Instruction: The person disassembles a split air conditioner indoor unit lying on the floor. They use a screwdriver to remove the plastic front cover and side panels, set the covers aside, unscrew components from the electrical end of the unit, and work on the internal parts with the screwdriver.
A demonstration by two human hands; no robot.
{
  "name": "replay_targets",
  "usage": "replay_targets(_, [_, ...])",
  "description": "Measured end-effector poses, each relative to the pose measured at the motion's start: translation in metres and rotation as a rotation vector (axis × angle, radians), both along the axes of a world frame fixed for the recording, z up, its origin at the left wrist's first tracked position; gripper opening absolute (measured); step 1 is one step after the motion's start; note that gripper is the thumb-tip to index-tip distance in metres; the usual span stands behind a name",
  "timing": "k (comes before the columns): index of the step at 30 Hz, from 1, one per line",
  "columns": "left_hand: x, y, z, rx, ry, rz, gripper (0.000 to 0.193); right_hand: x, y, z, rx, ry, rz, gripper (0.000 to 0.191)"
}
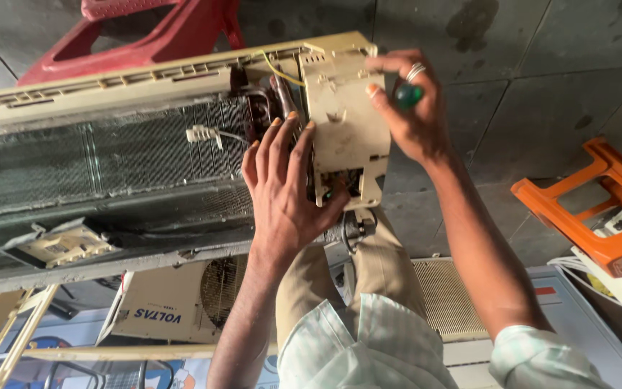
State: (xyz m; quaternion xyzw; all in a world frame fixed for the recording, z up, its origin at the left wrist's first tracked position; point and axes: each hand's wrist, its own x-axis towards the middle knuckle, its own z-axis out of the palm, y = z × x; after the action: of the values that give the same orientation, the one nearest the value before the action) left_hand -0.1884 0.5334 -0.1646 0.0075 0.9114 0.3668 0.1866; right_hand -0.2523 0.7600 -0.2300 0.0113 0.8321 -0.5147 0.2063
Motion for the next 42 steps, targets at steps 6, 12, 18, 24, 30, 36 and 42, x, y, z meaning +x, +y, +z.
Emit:
replay_targets(6, [-0.021, 0.007, -0.012, -0.031, 0.06, -0.018, 0.071, -0.011, -0.004, 0.001, -0.078, -0.325, -0.198, 0.045])
replay_targets(12, [-0.011, 0.007, -0.022, -0.064, 0.065, -0.005, 0.066, -0.026, 0.004, -0.009, 0.132, 0.242, 0.273, 0.024])
replay_targets(18, [-0.014, 0.007, -0.023, -0.058, 0.084, 0.004, 0.07, -0.044, -0.019, 0.034, 0.31, 0.146, 0.502, 0.036])
replay_targets(24, [-0.012, 0.001, -0.016, 0.006, -0.018, -0.001, 0.074, -0.057, -0.046, 0.045, 0.43, 0.045, 0.61, 0.035])
replay_targets(30, [0.002, -0.007, -0.003, -0.063, -0.095, -0.001, 0.072, -0.047, -0.037, 0.044, 0.316, 0.042, 0.492, 0.037])
replay_targets(36, [-0.009, -0.014, -0.002, 0.004, -0.089, -0.001, 0.081, -0.032, -0.019, 0.033, 0.406, 0.114, 0.388, 0.046])
replay_targets(42, [-0.055, -0.017, -0.03, 0.1, -0.113, -0.172, 0.12, -0.01, 0.004, 0.013, -0.007, 0.013, 0.185, 0.074])
